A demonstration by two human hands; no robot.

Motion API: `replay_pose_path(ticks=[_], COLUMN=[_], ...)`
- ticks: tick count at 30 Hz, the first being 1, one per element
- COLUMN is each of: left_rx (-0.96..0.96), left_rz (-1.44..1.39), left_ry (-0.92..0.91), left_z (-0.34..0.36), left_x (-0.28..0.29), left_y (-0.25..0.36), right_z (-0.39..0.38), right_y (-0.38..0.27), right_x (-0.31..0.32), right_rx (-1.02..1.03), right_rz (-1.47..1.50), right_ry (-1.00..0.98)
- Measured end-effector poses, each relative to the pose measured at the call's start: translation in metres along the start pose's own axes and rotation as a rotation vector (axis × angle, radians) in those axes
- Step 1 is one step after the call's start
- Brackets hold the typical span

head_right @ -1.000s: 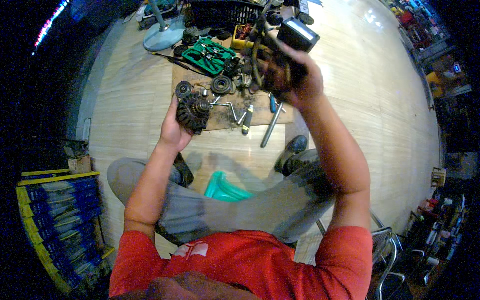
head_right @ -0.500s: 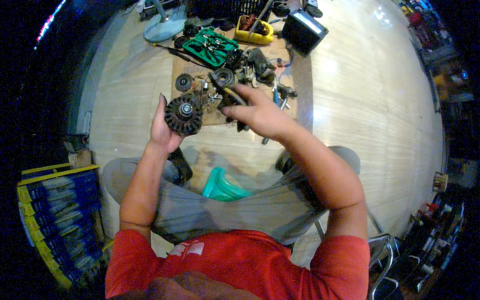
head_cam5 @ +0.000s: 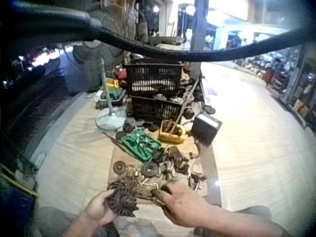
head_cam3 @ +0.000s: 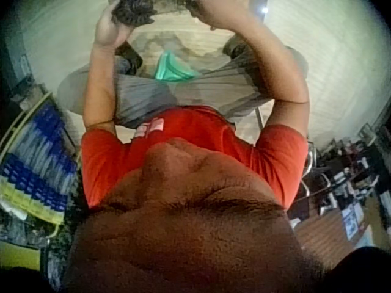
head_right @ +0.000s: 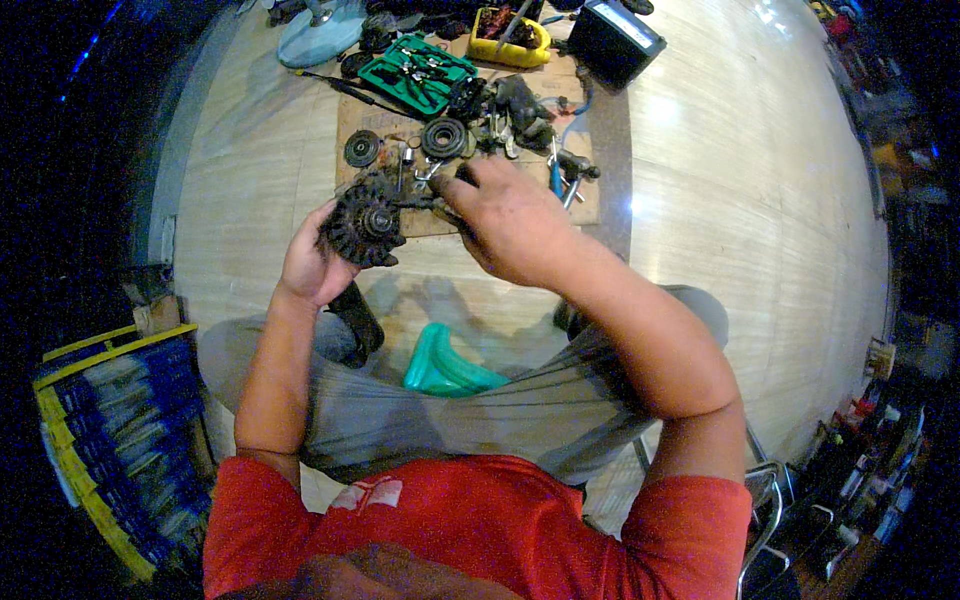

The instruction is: The person holds and handles various components of an alternator by hand, including the rotor and housing pieces, while sitting on the floor among several tools and mechanical parts.

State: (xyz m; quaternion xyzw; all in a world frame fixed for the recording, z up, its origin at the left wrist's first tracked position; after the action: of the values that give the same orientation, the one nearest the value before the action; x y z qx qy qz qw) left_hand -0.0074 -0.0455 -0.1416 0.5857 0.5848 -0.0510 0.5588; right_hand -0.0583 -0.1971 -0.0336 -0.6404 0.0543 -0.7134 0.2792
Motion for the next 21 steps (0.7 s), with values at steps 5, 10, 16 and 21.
replay_pose_path(ticks=[5,10,16,21], left_rx=[-0.058,-0.082,-0.047,-0.025], left_rz=[0.082,0.204,0.290,0.384], left_ry=[0.090,0.111,0.204,0.252], left_z=[0.004,0.003,0.006,0.005], left_x=[0.006,0.005,0.018,0.021], left_y=[0.006,0.008,0.002,-0.004], right_z=[0.004,0.005,0.001,-0.003], right_y=[-0.008,-0.015,-0.020,-0.025], right_x=[0.007,0.003,-0.003,-0.007], right_rx=[0.066,0.122,0.157,0.183], right_rz=[-0.053,-0.109,-0.129,-0.159], right_ry=[0.048,0.025,0.018,0.028])
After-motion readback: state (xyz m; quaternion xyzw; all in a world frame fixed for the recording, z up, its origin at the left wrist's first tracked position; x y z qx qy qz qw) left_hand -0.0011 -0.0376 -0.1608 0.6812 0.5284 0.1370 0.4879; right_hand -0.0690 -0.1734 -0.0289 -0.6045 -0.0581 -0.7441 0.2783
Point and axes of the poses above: each hand's wrist, its own z-axis towards the middle knuckle, its own x-axis out of the back of the hand, y = z × x, the point moved 10 cm from there along z, towards the middle knuckle, and after that the axes turned 2 degrees about y, right-handed, at the moved point
